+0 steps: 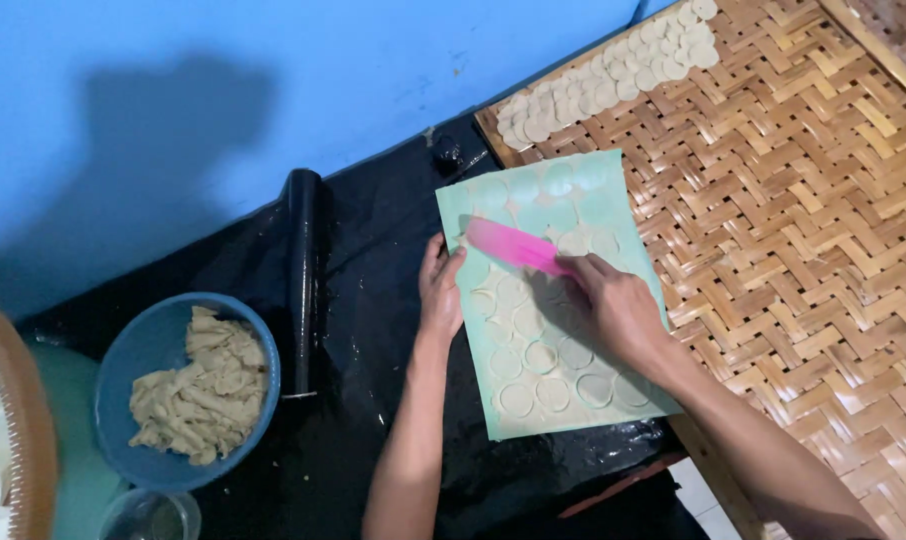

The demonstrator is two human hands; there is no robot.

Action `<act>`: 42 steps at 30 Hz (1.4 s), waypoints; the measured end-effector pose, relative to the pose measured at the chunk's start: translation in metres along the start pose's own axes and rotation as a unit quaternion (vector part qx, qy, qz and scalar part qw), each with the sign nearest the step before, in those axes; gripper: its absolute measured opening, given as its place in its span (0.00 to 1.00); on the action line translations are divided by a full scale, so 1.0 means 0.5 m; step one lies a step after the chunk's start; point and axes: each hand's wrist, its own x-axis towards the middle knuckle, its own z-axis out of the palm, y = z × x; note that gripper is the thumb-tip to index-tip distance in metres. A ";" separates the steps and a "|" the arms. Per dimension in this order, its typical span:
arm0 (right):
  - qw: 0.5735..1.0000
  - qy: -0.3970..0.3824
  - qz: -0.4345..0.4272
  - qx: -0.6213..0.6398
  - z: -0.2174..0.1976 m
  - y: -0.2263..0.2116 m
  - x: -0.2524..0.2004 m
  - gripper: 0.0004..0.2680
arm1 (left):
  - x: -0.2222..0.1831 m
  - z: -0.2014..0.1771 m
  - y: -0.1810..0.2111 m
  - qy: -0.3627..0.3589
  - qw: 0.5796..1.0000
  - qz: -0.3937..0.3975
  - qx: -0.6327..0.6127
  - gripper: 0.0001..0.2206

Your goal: The recorder uses a spatula to carefully lift thin, circular dough cutouts from a template sheet and place them onto a woven drying tray.

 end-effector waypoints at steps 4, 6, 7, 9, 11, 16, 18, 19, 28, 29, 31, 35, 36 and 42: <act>0.999 0.009 -0.020 -0.033 0.017 -0.006 0.012 0.14 | -0.003 0.001 0.005 0.001 1.000 -0.007 -0.012 0.18; 0.999 0.002 0.018 -0.046 0.024 -0.008 0.015 0.12 | -0.005 0.009 0.012 -0.020 0.999 -0.005 -0.033 0.17; 0.999 -0.002 0.018 -0.046 0.027 -0.004 0.016 0.12 | -0.006 0.009 0.015 -0.017 0.999 -0.005 -0.034 0.17; 0.998 0.018 0.056 -0.020 0.032 0.004 0.016 0.09 | -0.006 0.012 0.019 -0.022 0.998 -0.016 -0.060 0.15; 0.998 0.022 0.058 -0.011 0.028 0.007 0.015 0.10 | -0.008 0.004 0.017 -0.031 0.997 -0.021 -0.062 0.16; 0.997 0.025 0.071 0.030 0.000 0.007 0.011 0.11 | -0.003 -0.015 0.014 -0.082 0.994 -0.043 -0.060 0.20; 0.990 0.040 0.135 0.030 -0.007 0.015 0.009 0.10 | -0.009 -0.002 0.038 -0.109 0.987 -0.092 -0.074 0.21; 0.989 0.042 0.137 0.028 -0.012 0.030 0.003 0.10 | -0.009 -0.003 0.042 -0.111 0.987 -0.093 -0.075 0.21; 0.962 0.165 0.180 0.124 -0.091 0.123 -0.064 0.11 | -0.013 0.018 0.066 -0.087 0.970 -0.213 -0.074 0.22; 0.957 0.181 0.196 0.113 -0.102 0.122 -0.072 0.11 | -0.010 0.025 0.074 -0.079 0.975 -0.190 -0.089 0.23; 0.951 0.200 0.215 0.098 -0.118 0.119 -0.090 0.11 | -0.003 0.029 0.077 -0.074 0.977 -0.171 -0.106 0.23; 0.962 0.170 0.214 -0.027 -0.123 0.121 -0.094 0.11 | 0.014 0.006 0.065 -0.076 0.986 -0.127 -0.082 0.22; 0.962 0.145 0.224 -0.062 -0.120 0.123 -0.094 0.11 | 0.016 -0.001 0.060 -0.080 0.988 -0.117 -0.066 0.22; 0.971 0.116 0.185 -0.100 -0.087 0.151 -0.091 0.12 | 0.022 -0.029 0.022 -0.027 0.989 -0.124 -0.078 0.20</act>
